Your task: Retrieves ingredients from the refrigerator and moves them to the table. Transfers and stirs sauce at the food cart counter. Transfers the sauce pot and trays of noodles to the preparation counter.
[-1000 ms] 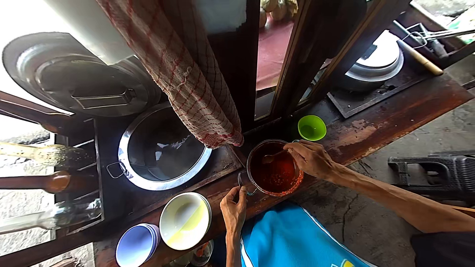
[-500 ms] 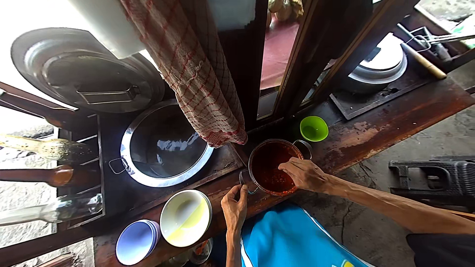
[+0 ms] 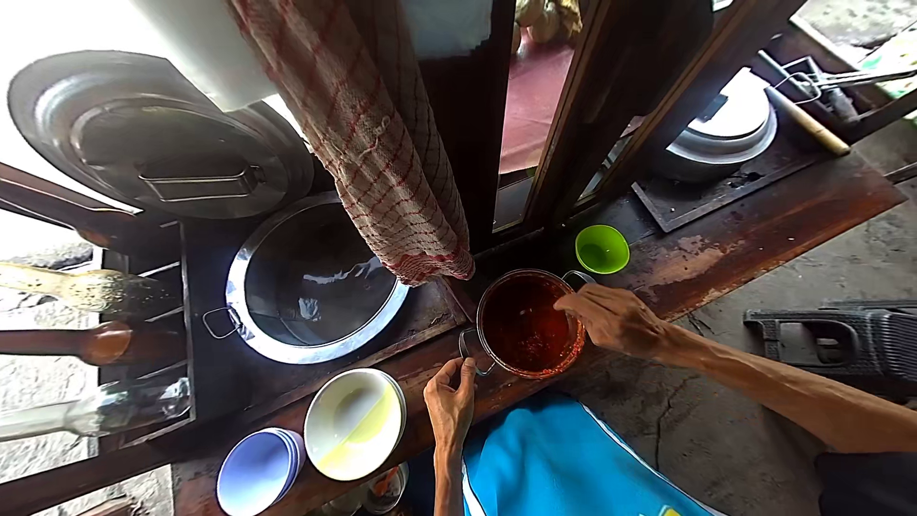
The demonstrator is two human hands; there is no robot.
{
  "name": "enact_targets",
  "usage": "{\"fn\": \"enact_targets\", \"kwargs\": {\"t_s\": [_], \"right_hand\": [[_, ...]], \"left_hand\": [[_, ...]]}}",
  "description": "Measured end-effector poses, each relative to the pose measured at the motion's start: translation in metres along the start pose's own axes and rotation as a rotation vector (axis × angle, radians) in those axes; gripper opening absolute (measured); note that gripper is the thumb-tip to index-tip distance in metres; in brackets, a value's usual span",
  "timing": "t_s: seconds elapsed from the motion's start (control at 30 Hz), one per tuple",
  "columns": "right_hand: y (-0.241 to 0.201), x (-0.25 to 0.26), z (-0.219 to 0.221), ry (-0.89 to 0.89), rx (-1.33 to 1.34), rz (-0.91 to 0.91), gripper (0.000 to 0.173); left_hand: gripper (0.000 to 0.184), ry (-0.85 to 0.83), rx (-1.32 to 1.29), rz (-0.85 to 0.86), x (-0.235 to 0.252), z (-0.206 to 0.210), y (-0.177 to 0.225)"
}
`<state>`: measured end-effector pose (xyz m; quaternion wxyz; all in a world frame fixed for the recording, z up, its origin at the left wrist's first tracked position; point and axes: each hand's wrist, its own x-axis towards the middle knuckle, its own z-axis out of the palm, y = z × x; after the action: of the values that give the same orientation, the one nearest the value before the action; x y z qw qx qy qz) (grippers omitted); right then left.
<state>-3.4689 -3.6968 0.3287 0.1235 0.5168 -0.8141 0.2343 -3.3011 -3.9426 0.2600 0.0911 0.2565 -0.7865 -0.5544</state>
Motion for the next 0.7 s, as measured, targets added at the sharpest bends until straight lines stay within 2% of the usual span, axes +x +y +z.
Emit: {"fn": "enact_targets", "kwargs": {"t_s": [0.23, 0.7], "right_hand": [[0.031, 0.007, 0.007, -0.032, -0.123, -0.03, 0.017], [-0.014, -0.032, -0.016, 0.019, -0.095, 0.138, 0.022]], "left_hand": [[0.018, 0.004, -0.018, 0.009, 0.0, 0.0, 0.0], [0.018, 0.004, -0.009, -0.013, 0.0, -0.001, 0.001]]}}
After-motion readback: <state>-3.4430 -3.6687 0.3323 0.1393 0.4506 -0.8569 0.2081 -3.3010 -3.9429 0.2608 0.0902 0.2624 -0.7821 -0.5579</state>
